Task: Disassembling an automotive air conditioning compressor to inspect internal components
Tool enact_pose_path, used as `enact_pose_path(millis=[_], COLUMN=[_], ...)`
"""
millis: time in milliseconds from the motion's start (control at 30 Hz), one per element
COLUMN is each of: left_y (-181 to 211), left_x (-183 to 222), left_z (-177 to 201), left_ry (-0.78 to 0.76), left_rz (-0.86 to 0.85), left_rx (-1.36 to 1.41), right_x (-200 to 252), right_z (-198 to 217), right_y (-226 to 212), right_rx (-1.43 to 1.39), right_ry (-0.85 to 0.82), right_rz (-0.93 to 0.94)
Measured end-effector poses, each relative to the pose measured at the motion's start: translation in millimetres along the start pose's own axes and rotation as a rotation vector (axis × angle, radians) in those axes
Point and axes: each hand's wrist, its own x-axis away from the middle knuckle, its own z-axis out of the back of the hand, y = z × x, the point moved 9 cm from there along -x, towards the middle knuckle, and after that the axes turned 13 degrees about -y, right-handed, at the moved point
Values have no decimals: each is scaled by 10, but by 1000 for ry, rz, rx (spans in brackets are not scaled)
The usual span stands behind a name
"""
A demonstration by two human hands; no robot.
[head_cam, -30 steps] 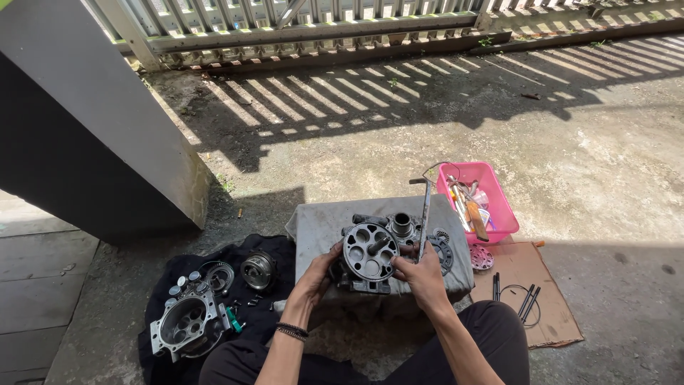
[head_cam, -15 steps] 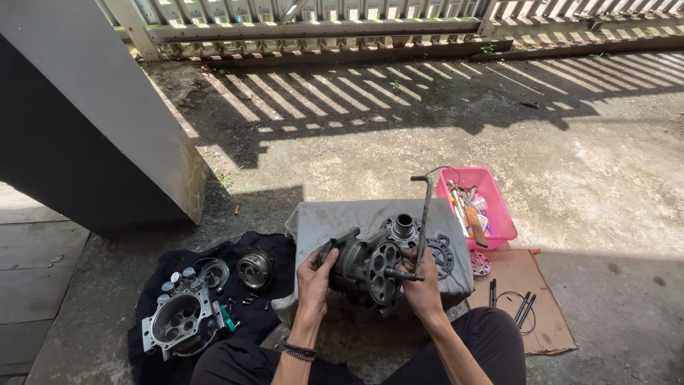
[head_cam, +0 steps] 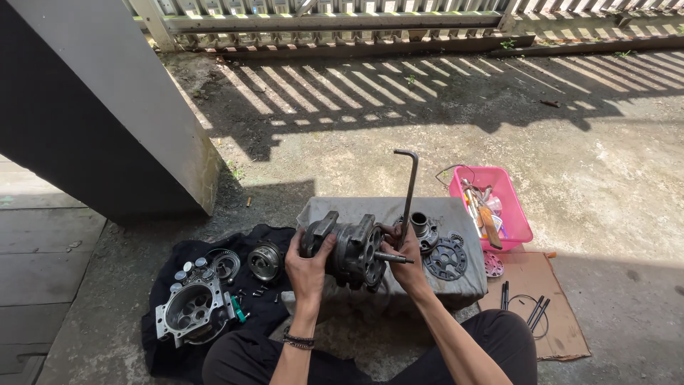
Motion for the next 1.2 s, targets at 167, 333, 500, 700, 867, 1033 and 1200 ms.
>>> enact_pose_path(millis=[167, 333, 500, 700, 867, 1033, 1200], left_y=[-91, -76, -180, -185, -88, 75, 94], left_x=[-65, 1, 58, 74, -10, -50, -47], left_z=[25, 14, -49, -49, -37, -87, -79], left_ry=[123, 188, 210, 201, 94, -35, 11], left_rz=[-88, -274, -352, -376, -309, -188, -133], left_rx=[-67, -145, -219, -220, -263, -478, -566], right_x=[-102, -117, -2, 121, 229, -13, -38], right_z=[-84, -61, 169, 48, -171, -628, -780], right_y=[5, 64, -90, -672, -978, -1187, -1082], right_rx=[-4, -30, 343, 628, 705, 731, 561], right_ry=[-37, -102, -207, -141, -19, 47, -10], right_rz=[5, -69, -156, -197, -236, -228, -318])
